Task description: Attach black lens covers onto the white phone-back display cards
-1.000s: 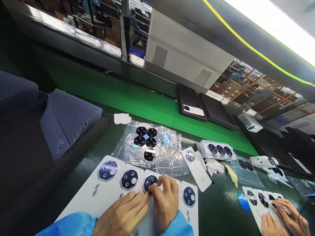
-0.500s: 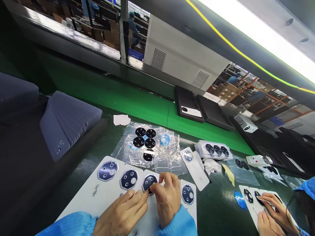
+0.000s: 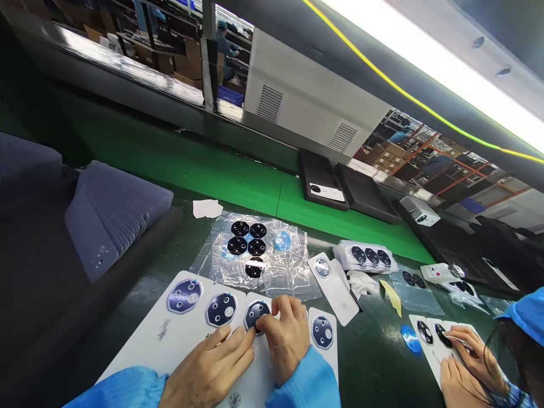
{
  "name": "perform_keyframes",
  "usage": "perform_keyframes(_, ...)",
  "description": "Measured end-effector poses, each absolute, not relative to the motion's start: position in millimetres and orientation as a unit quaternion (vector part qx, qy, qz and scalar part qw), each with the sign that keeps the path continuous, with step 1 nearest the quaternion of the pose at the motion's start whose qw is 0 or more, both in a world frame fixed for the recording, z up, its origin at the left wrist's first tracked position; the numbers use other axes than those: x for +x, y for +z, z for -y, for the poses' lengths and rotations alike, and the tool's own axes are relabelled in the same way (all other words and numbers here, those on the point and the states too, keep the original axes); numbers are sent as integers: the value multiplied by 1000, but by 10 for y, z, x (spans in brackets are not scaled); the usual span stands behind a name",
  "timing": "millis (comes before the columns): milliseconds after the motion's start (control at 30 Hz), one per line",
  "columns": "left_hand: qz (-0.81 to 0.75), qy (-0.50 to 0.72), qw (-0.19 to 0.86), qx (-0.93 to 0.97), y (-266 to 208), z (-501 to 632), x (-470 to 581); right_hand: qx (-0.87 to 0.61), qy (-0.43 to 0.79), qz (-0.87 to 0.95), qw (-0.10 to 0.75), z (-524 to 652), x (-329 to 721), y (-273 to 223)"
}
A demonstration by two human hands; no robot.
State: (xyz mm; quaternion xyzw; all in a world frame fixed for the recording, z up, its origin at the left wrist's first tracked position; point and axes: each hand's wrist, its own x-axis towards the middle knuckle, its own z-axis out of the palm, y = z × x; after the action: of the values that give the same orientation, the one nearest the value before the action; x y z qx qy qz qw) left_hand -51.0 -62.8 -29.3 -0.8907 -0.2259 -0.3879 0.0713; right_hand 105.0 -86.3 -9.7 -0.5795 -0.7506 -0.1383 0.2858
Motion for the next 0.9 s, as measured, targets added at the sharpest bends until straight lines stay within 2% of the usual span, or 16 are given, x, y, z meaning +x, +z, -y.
perform_keyframes(367, 205, -400, 54, -892, -390, 617, -508, -580, -139, 736, 319, 824, 1071, -128)
perform_keyframes(533, 193, -390, 53, -899, -403, 592, -524, -568, -122, 762, 288, 783, 1095, -82)
perform_keyframes(900, 202, -404, 45, -891, -436, 617, -507, -578, -149, 751, 282, 805, 1060, -115)
